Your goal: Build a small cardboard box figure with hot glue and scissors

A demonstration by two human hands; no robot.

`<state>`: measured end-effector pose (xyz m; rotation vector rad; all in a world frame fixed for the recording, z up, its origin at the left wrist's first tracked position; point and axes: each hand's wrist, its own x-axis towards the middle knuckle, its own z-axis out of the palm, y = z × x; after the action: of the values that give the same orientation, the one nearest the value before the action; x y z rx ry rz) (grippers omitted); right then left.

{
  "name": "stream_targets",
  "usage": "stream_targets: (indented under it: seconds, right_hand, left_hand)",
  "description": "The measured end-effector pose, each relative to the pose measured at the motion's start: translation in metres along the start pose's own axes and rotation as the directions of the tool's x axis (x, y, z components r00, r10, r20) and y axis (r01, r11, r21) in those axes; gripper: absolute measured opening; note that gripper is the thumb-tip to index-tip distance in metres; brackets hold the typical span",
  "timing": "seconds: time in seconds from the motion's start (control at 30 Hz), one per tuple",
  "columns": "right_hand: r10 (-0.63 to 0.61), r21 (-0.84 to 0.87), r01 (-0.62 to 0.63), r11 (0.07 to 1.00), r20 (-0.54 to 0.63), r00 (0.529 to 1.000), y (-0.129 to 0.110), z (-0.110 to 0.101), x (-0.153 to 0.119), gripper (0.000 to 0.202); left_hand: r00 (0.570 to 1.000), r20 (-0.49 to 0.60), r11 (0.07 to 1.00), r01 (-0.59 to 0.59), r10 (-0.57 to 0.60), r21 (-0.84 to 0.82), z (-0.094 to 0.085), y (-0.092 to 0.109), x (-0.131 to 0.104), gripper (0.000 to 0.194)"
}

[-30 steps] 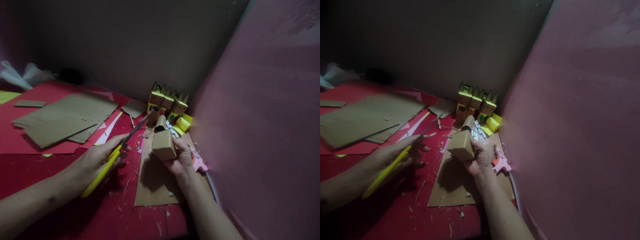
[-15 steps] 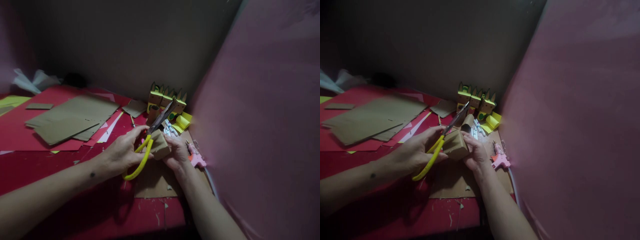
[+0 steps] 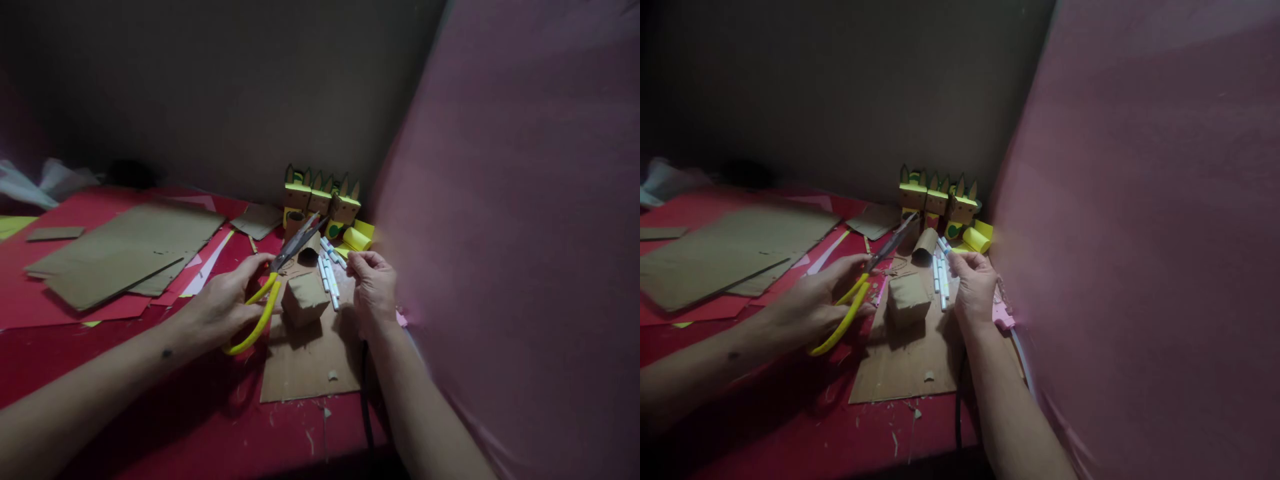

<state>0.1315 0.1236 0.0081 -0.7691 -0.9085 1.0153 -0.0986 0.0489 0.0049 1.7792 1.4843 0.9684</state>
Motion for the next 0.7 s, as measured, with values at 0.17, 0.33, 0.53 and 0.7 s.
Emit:
stream_targets:
  seconds: [0.17, 0.33, 0.53, 0.7]
  right_hand:
    - [0.032, 0.016, -0.034, 0.999, 0.095, 0.995, -0.010, 0.008, -0.011, 0.024]
    - [0.059, 0.057, -0.069, 0.996, 0.166, 0.984, -0.016, 0.016, -0.022, 0.035]
    - [0.116, 0.142, -0.143, 0.980, 0.182, 0.976, -0.020, 0.017, -0.021, 0.032]
    - [0.125, 0.138, -0.156, 0.978, 0.209, 0.970, -0.025, 0.013, -0.018, 0.026]
  left_hand:
    - [0.992, -0.079, 0.988, -0.092, 0.102, 0.124, -0.005, -0.014, -0.008, 0.069]
    - [0.931, -0.129, 0.894, -0.281, 0.342, 0.348, -0.004, -0.030, -0.011, 0.063]
    - [0.826, -0.098, 0.738, -0.435, 0.555, 0.516, -0.003, -0.037, -0.012, 0.058]
    - [0.805, -0.151, 0.720, -0.408, 0.574, 0.562, -0.006, -0.027, -0.011, 0.051]
